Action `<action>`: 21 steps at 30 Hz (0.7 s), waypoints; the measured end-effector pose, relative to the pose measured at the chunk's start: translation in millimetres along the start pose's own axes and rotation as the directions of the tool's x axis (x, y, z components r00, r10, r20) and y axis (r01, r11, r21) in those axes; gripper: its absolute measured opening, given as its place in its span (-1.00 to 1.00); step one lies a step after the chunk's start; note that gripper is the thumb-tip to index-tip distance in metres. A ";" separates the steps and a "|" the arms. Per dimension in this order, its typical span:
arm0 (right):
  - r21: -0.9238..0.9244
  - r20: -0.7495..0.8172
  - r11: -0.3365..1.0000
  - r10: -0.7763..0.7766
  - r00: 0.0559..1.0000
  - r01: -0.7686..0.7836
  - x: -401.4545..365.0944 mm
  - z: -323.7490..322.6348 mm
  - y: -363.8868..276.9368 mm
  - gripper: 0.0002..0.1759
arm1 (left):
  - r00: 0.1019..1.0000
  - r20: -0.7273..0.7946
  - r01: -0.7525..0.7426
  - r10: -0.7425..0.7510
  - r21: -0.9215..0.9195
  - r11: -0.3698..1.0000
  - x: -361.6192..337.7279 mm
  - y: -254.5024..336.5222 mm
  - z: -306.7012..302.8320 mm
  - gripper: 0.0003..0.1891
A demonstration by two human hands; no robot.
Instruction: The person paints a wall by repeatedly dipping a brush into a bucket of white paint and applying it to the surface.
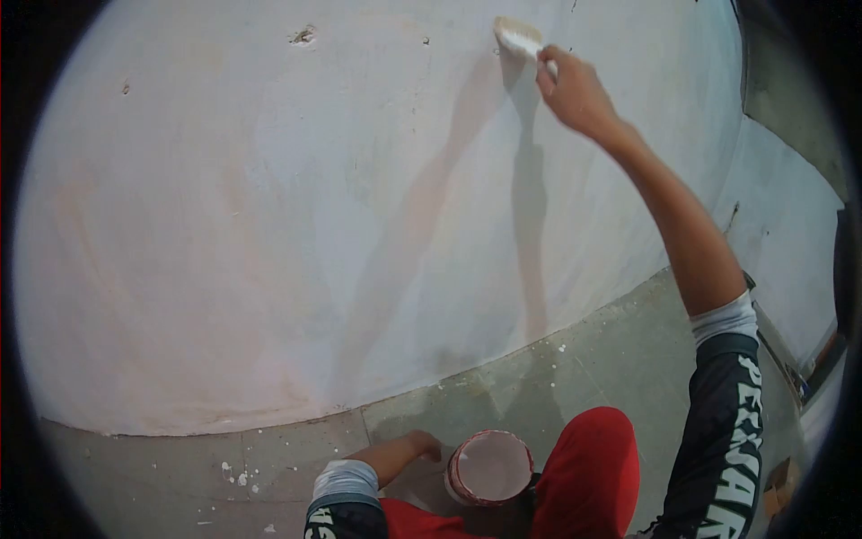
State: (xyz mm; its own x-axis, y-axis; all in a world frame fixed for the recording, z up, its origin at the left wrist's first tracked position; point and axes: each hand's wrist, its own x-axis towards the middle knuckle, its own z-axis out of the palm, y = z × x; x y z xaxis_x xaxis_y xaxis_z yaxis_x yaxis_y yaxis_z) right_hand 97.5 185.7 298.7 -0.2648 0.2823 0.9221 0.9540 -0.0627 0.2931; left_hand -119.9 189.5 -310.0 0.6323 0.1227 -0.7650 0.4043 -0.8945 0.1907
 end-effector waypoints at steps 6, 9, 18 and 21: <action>-0.016 0.709 0.929 0.270 0.651 -0.369 -30.4 -66.3 -31.4 -0.67 | 0.998 0.033 0.061 -0.060 -0.002 0.998 4.0 -7.4 4.1 -0.64; 0.054 0.667 0.816 0.399 0.629 -0.575 -0.2 -93.1 -36.9 -0.70 | 0.998 0.059 0.008 -0.008 0.001 1.000 -9.7 -0.6 -1.9 -0.64; 0.752 0.637 -0.131 0.396 0.661 -0.646 -3.7 -8.3 -36.8 -0.76 | 0.998 0.069 0.011 -0.012 0.020 1.000 25.8 -15.5 13.2 -0.64; 0.654 0.747 -0.279 0.379 0.546 -0.703 -72.7 27.9 -54.5 -0.77 | 0.996 0.054 0.074 -0.076 0.041 0.996 -25.6 4.6 -10.8 -0.63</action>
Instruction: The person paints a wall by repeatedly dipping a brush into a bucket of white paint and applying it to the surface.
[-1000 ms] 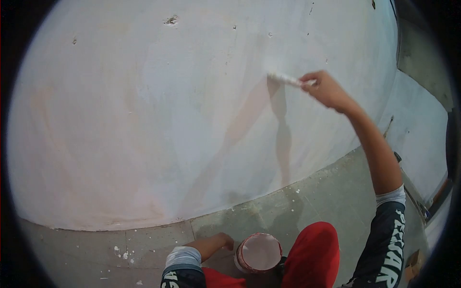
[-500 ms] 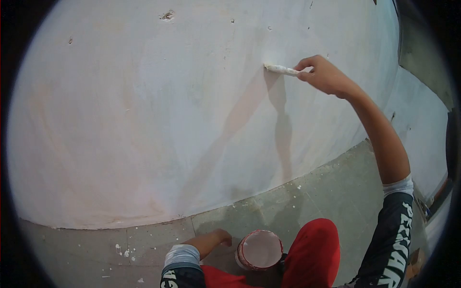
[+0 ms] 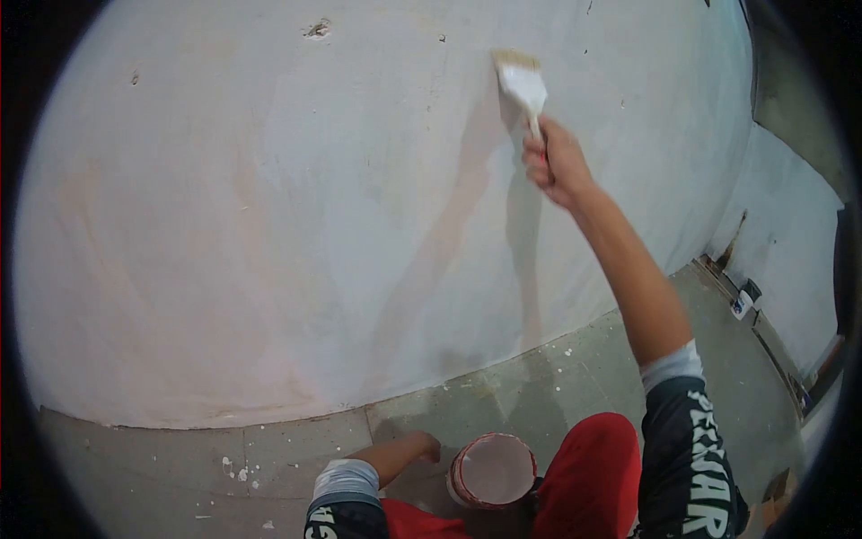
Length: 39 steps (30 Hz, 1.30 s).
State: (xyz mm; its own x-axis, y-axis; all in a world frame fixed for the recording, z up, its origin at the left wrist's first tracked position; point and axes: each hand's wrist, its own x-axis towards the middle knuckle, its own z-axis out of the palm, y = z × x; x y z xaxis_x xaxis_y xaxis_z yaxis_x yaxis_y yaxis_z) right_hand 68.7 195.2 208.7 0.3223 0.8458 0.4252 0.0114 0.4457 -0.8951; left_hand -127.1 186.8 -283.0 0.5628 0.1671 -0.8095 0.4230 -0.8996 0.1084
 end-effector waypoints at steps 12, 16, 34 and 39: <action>-0.732 0.201 0.633 0.553 0.809 -0.251 -114.8 -29.9 11.0 -0.81 | 0.996 0.089 -0.005 0.007 -0.018 1.000 44.8 -7.5 60.1 -0.71; -0.826 0.546 0.496 0.586 0.598 0.268 -137.1 -48.6 58.8 -0.79 | 0.987 0.151 -0.032 0.063 -0.204 0.978 63.7 -29.5 95.9 -0.62; -0.601 0.694 0.616 0.718 -0.050 0.509 -323.7 -86.6 281.5 -0.86 | 0.939 0.265 0.277 -0.218 -0.214 0.937 -71.4 7.6 76.1 -0.62; -0.483 0.808 0.645 0.589 0.017 0.592 -339.6 -87.6 327.8 -0.78 | 0.918 0.174 0.397 -0.358 -0.349 0.849 -120.2 20.1 100.5 -0.64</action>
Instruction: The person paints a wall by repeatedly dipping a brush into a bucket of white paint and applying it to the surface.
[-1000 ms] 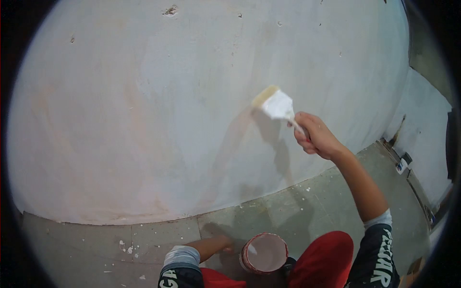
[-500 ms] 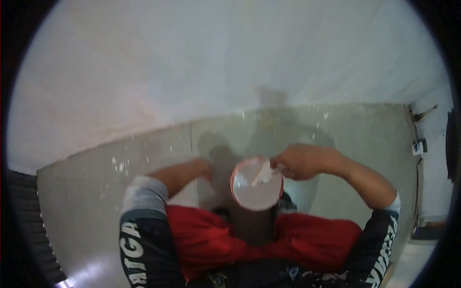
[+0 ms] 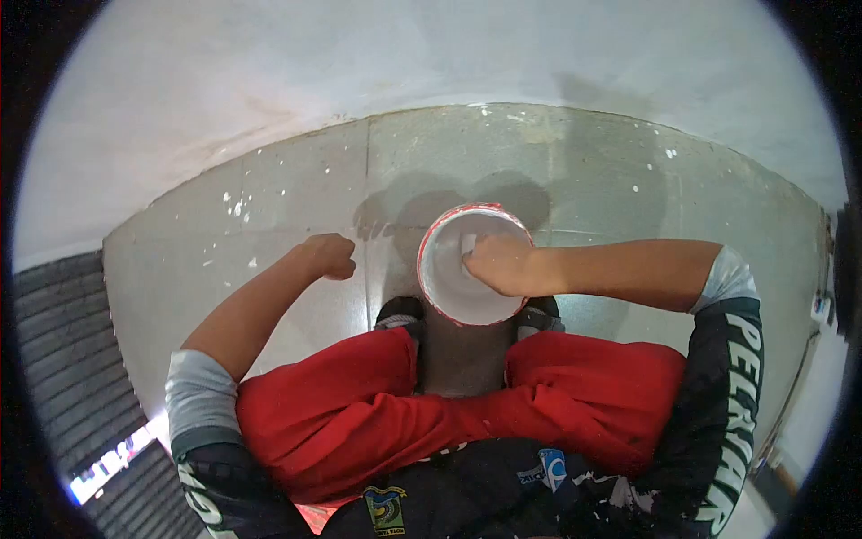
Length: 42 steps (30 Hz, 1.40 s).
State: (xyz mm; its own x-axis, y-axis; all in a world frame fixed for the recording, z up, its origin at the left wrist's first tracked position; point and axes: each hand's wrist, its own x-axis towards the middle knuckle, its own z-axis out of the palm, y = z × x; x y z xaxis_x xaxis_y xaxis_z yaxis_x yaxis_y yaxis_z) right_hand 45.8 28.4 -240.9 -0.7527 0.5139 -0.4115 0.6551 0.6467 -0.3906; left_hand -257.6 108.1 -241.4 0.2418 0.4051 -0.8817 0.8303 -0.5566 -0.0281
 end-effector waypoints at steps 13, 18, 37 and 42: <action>0.004 0.145 0.995 -0.098 0.985 0.098 34.7 12.1 1.4 -0.74 | 0.965 0.243 0.145 -0.097 -0.188 0.972 -55.9 10.7 58.7 -0.60; 0.155 0.047 0.971 0.178 0.983 -0.183 37.9 16.9 -2.0 -0.77 | 0.995 0.035 0.094 -0.089 -0.181 0.979 -40.0 0.3 41.6 -0.62; 0.624 0.452 0.551 0.324 0.831 -0.554 -95.7 -110.7 16.3 -0.72 | 0.994 -0.050 -0.093 0.094 0.019 0.995 -34.9 -45.9 29.2 -0.65; 0.844 0.460 0.056 0.435 0.774 -0.533 -131.9 -75.2 20.3 -0.74 | 0.977 -0.088 -0.184 0.195 0.119 0.976 -24.0 -53.8 9.0 -0.61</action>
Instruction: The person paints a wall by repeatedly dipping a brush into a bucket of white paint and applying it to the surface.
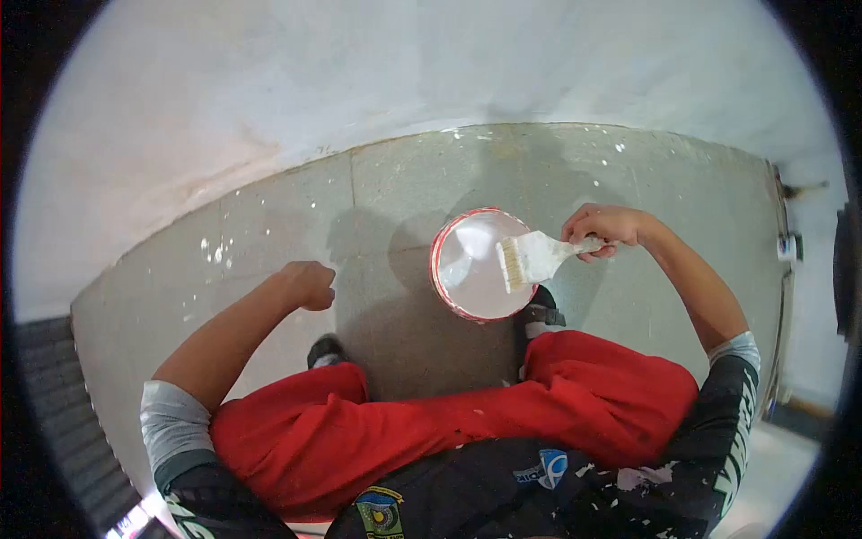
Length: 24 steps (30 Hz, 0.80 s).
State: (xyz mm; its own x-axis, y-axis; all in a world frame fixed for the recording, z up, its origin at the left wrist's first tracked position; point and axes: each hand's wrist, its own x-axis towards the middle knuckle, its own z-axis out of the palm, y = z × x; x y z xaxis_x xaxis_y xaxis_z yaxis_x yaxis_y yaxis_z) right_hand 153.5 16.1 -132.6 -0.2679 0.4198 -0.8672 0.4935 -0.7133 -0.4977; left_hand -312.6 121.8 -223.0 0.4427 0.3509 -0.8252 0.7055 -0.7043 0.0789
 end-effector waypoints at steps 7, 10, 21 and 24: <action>0.510 -0.055 0.854 -0.093 0.994 0.108 -15.9 21.8 61.0 -0.67 | 0.984 -0.024 -0.172 0.175 0.092 0.981 27.3 -15.2 -5.7 -0.58; 0.614 -0.209 0.762 -0.096 0.973 0.207 -28.8 46.8 66.2 -0.64 | 0.968 -0.023 -0.247 0.250 0.099 0.964 35.8 -13.0 7.9 -0.59; 0.392 -0.743 0.166 -0.522 0.419 0.905 -126.0 97.2 -38.6 -0.68 | 0.593 0.293 -0.775 0.750 0.458 0.435 120.6 6.1 52.2 -0.62; 0.151 -0.718 0.031 -0.684 0.131 0.988 -166.8 94.4 -121.8 -0.70 | 0.770 0.202 -0.631 0.605 0.378 0.677 76.0 42.2 39.3 -0.62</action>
State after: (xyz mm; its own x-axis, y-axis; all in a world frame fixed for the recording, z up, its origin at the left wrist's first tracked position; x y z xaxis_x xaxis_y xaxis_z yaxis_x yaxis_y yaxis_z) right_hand 59.9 -20.0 71.1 0.2209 0.9458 0.2382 -0.3740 0.3077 -0.8749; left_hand -270.9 94.5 -304.4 0.6560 -0.2808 -0.7006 -0.0113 -0.9318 0.3629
